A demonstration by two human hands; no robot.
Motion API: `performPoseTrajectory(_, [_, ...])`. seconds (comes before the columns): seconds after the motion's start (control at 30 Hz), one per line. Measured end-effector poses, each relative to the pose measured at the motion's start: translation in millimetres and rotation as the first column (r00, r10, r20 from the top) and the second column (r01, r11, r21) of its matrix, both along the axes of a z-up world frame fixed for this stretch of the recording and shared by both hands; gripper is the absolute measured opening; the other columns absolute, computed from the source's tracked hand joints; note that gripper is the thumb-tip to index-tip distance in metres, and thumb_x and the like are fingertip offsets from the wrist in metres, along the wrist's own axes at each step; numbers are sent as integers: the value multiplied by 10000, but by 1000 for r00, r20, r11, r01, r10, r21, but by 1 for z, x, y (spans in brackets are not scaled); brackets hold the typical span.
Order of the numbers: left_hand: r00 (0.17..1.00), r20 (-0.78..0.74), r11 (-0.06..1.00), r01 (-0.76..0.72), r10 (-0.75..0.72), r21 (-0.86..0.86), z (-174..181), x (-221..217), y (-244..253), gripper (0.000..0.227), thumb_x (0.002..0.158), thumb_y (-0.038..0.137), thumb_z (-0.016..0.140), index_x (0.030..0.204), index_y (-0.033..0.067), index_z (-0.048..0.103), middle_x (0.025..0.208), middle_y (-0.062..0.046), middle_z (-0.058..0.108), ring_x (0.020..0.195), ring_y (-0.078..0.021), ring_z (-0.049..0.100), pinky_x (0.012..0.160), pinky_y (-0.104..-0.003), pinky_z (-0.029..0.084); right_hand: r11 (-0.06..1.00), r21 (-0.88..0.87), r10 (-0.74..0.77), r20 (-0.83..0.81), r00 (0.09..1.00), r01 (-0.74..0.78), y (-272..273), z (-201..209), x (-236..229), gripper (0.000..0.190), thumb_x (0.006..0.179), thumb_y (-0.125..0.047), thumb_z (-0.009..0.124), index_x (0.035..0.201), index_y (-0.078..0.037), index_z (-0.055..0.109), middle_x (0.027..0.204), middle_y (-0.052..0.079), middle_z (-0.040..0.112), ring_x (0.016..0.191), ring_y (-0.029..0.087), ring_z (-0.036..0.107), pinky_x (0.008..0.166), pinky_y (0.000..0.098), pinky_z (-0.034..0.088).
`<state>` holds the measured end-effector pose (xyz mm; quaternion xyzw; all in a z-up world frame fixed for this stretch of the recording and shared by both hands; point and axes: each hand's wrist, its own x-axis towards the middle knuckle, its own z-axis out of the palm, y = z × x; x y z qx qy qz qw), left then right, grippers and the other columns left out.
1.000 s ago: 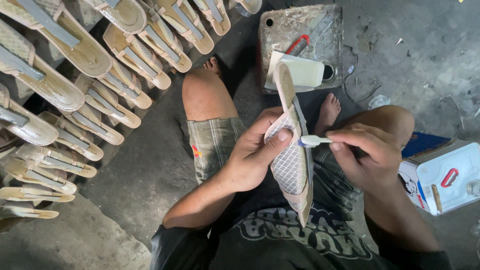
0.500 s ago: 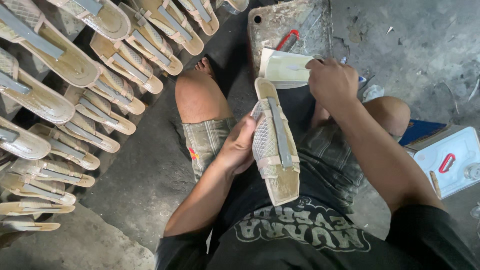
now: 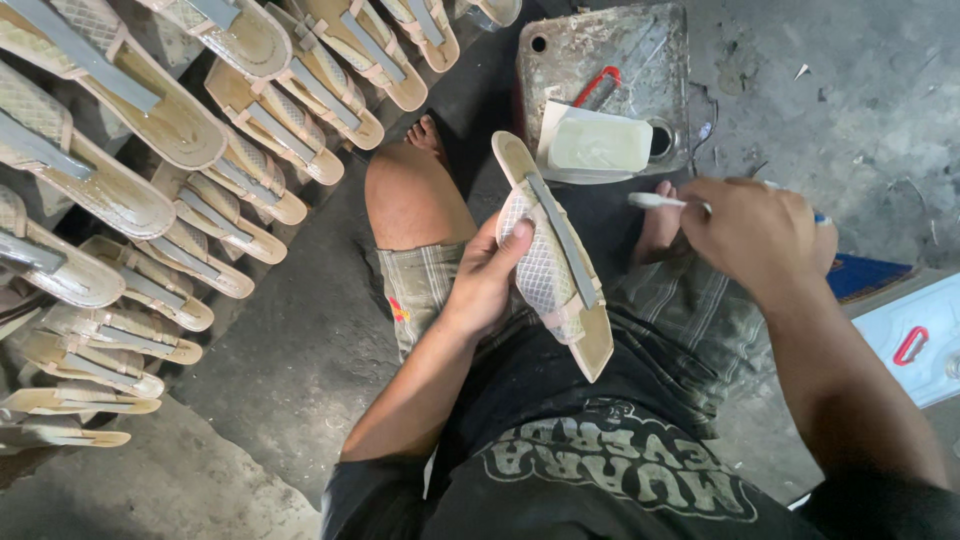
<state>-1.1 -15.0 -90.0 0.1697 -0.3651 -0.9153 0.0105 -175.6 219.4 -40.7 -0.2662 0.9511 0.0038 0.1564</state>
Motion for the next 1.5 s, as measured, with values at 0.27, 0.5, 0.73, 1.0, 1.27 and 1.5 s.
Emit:
performPoseTrajectory(0.27, [990, -137, 936, -21, -29, -350, 43, -1, 14, 344, 1120, 246, 578, 1346, -11, 611, 1385, -68, 542, 1206, -132, 574, 1058, -282, 481, 489, -804, 61, 419, 906, 339, 12, 24, 78, 197, 949, 36, 708, 1133, -33, 718, 994, 40, 742, 890, 48, 690, 773, 207, 525])
performPoseTrajectory(0.5, [973, -212, 880, -22, -90, -474, 68, 2, 21, 246, 1127, 195, 586, 1295, 22, 636, 1427, -71, 520, 1304, -147, 529, 1123, -288, 445, 471, -862, 24, 223, 974, 186, -4, 25, 85, 180, 944, 68, 729, 1101, -18, 705, 940, 74, 715, 762, 110, 633, 681, 254, 470])
performPoseTrajectory(0.73, [979, -198, 869, -62, -42, -491, 69, 1, 21, 253, 1148, 215, 573, 1284, 14, 643, 1369, -78, 530, 1257, -135, 527, 1124, -285, 439, 370, -911, 132, 243, 961, 180, 1, 21, 93, 185, 948, 109, 678, 1104, 13, 653, 1041, 140, 711, 877, 202, 692, 785, 270, 525])
performPoseTrajectory(1.0, [981, -192, 911, -90, 13, -403, 72, -1, 22, 274, 1150, 217, 563, 1316, 10, 630, 1384, -74, 504, 1256, -127, 518, 1131, -285, 443, 380, -909, 137, 241, 961, 174, 8, 25, 102, 156, 943, 89, 660, 1077, 12, 642, 1013, 148, 704, 879, 215, 691, 748, 275, 526])
performPoseTrajectory(1.27, [984, -172, 945, -101, 48, -311, 73, -4, 22, 339, 1159, 236, 559, 1412, 13, 591, 1330, -46, 537, 1144, -90, 566, 1017, -247, 488, 374, -912, 178, 250, 952, 170, 11, 34, 107, 142, 948, 61, 669, 1075, 1, 651, 1049, 151, 703, 876, 201, 689, 733, 267, 521])
performPoseTrajectory(1.5, [984, -157, 960, -120, 82, -254, 70, -6, 27, 332, 1167, 237, 567, 1384, -14, 575, 1248, -27, 580, 1108, -70, 579, 979, -218, 492, 416, -896, 166, 239, 957, 152, 19, 35, 107, 136, 914, 29, 711, 1041, -4, 678, 1057, 150, 707, 848, 186, 700, 618, 228, 495])
